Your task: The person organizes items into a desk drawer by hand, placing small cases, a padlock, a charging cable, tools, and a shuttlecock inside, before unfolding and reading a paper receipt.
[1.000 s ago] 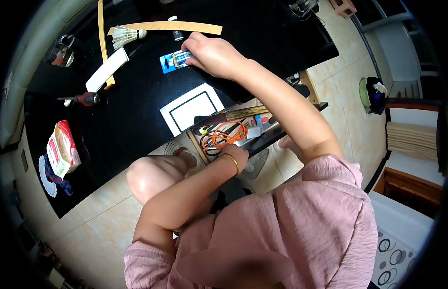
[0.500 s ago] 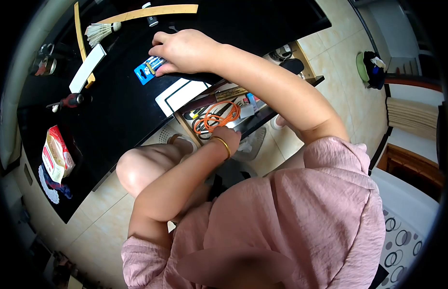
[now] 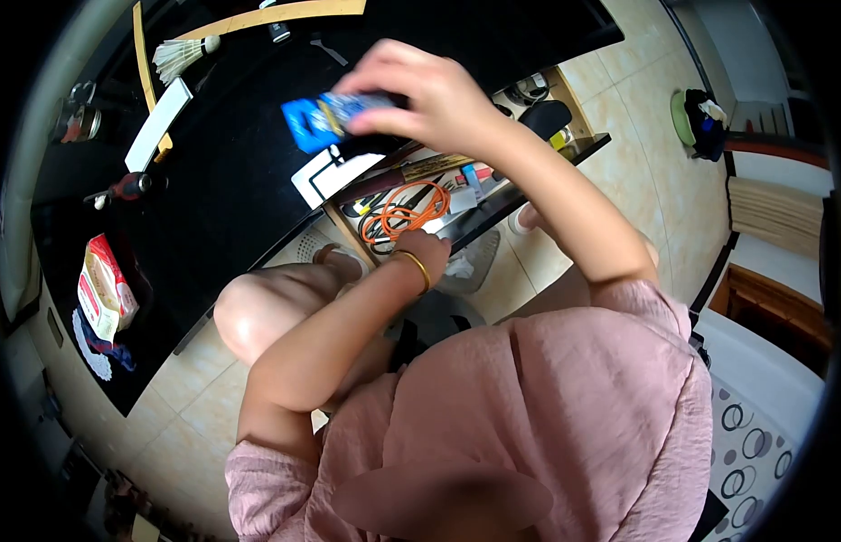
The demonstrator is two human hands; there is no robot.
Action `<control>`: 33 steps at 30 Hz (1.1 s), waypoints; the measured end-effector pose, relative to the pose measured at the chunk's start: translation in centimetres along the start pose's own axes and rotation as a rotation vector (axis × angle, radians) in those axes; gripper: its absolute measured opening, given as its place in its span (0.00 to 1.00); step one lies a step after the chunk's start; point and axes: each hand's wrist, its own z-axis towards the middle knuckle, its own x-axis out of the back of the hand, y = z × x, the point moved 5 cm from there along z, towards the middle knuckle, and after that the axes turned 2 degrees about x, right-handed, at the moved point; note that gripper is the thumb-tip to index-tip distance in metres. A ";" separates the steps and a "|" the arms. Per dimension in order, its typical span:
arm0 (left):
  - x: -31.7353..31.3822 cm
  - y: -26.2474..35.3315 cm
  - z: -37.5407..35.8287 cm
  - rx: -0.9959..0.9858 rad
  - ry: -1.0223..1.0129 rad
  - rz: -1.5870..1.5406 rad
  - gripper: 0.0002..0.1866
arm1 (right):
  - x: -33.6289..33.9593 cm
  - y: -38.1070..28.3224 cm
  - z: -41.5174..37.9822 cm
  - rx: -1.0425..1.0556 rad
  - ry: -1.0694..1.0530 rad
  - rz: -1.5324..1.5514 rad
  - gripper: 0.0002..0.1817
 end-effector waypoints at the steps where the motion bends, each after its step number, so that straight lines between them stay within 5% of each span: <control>1: -0.2 -0.1 0.0 0.004 0.000 -0.005 0.11 | 0.8 -0.6 -1.6 -0.026 -0.040 0.062 0.18; 6: -0.7 0.1 0.0 0.023 0.009 -0.010 0.11 | -0.5 0.9 -11.9 -0.367 -0.312 0.123 0.19; 10: -0.6 0.0 0.1 0.011 -0.030 0.019 0.11 | -5.3 5.5 -18.4 -0.417 -0.501 -0.090 0.18; 16: -0.3 0.1 0.0 -0.005 -0.048 0.017 0.12 | -5.9 9.2 -19.5 -0.515 -0.392 -0.175 0.18; 21: -0.2 0.0 0.0 0.008 -0.061 -0.001 0.12 | -5.0 10.1 -20.3 -0.507 -0.550 -0.226 0.18; 28: -0.4 0.0 0.1 -0.007 -0.043 0.007 0.11 | 3.4 14.6 -20.4 -0.634 -0.373 -0.486 0.17; 33: -0.5 -0.1 0.1 -0.009 -0.049 -0.020 0.11 | 3.7 16.4 -20.2 -0.677 -0.488 -0.510 0.16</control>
